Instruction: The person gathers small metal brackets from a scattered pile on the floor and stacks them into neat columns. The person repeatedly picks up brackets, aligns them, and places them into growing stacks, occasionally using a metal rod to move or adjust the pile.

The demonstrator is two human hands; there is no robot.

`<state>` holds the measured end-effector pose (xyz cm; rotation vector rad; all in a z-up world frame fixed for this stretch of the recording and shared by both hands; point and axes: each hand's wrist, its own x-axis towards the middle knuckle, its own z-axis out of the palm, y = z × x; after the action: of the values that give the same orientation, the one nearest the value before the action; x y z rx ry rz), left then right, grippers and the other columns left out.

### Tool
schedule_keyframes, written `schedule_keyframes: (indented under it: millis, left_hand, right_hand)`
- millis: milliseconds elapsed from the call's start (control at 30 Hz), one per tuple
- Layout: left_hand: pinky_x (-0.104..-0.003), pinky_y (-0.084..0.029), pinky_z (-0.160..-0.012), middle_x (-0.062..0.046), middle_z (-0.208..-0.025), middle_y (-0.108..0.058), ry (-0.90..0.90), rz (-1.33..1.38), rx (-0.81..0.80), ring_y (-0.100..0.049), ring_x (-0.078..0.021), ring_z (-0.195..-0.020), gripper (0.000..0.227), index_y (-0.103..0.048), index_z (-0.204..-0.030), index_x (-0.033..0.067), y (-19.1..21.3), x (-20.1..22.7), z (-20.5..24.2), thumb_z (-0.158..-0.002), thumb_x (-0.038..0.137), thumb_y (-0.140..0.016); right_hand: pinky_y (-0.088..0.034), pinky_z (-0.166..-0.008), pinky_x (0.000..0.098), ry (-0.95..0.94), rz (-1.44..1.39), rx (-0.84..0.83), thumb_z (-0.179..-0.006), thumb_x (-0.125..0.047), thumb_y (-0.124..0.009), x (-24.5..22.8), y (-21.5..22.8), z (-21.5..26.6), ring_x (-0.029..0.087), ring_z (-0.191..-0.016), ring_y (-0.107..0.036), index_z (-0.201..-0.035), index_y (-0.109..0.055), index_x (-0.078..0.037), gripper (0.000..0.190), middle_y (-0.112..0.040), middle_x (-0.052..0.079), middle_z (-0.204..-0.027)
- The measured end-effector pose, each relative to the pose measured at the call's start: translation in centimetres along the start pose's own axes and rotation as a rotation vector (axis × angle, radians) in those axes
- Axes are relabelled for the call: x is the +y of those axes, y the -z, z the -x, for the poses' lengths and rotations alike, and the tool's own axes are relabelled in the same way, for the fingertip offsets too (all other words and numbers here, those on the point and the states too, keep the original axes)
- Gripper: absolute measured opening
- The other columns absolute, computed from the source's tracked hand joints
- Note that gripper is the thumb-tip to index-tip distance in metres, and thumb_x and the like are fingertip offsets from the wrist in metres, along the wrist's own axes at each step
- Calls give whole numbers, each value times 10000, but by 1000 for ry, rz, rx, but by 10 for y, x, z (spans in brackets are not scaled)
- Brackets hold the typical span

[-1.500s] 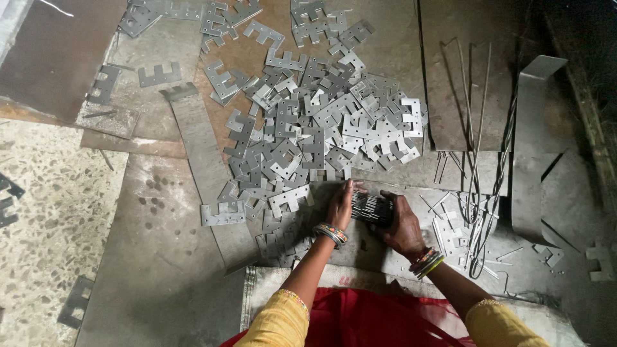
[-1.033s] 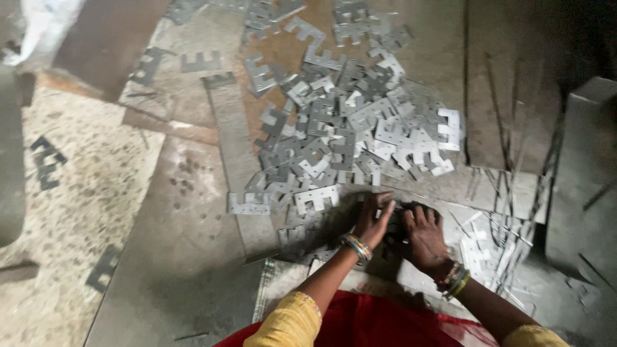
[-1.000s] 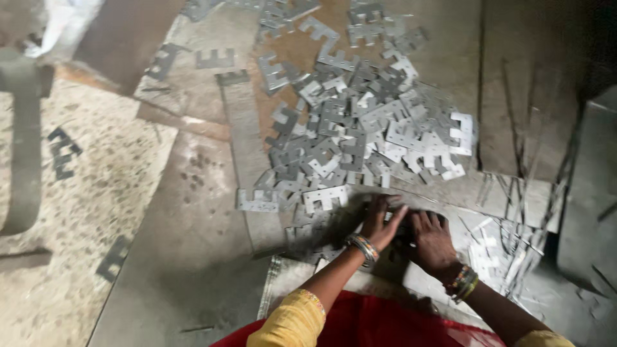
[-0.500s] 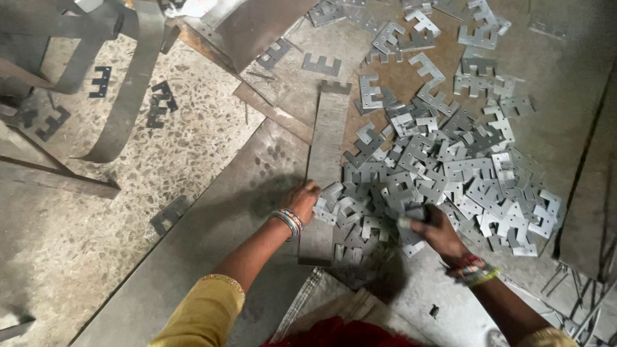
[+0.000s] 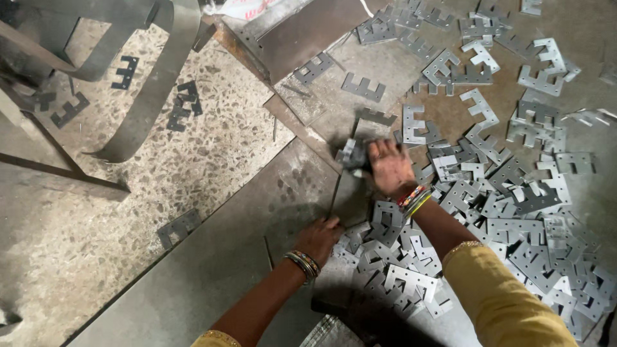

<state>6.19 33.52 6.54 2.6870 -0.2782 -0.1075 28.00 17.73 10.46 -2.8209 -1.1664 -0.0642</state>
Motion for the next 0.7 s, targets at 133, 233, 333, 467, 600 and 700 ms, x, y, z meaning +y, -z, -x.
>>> schedule_keyframes:
  millis: [133, 233, 333, 467, 600, 700]
  left_hand:
    - [-475, -541, -924, -92, -1215, -619, 55, -1, -147, -604, -342, -1099, 375, -679, -1146, 93, 14, 7, -5, -781, 22, -631]
    - [-455, -530, -974, -90, -1171, -625, 26, -26, -182, -604, -329, -1094, 398, -683, -1166, 102, 18, 9, -10, -783, 2, -632]
    - [-451, -523, -967, -93, -1212, -617, 38, -33, -181, -594, -332, -1116, 419, -685, -1177, 104, 21, 11, -12, -780, -9, -617]
    - [-456, -518, -973, -94, -1264, -619, 9, -95, -141, -587, -322, -1143, 351, -687, -1156, 97, 16, 10, -13, -828, 7, -601]
    - [-454, -522, -981, -89, -1245, -628, 44, -117, -149, -588, -311, -1146, 347, -673, -1210, 90, 12, 13, -13, -883, 12, -589]
    - [-446, -515, -1002, -82, -1180, -652, 41, -201, -64, -587, -297, -1166, 349, -685, -1183, 117, 11, 17, -9, -860, 17, -603]
  right_hand:
    - [-170, -1182, 717, -178, 44, 167, -743, -542, -810, 22, 7, -21, 405, -1440, -369, -1438, -521, -126, 860, -438, 183, -1464]
    - [-117, -1135, 731, -159, 47, 183, -682, -422, -847, 31, 14, -33, 421, -1482, -315, -1413, -534, -136, 845, -405, 171, -1544]
    - [-219, -1071, 727, -115, -41, 196, -607, -358, -898, 38, 30, -30, 485, -1412, -355, -1313, -545, -90, 834, -425, 229, -1488]
    - [-552, -972, 513, -91, -387, -52, -890, -256, -771, 46, 49, 31, 345, -1168, -622, -1406, -548, -124, 578, -604, 156, -1387]
    - [-585, -803, 472, -114, -197, -345, -871, -218, -723, 20, 40, 101, 345, -1010, -704, -1349, -579, -150, 504, -684, 147, -1170]
    - [-555, -908, 517, -56, -151, -214, -759, -239, -799, 16, 29, 119, 417, -1090, -660, -1218, -611, -89, 519, -666, 187, -1172]
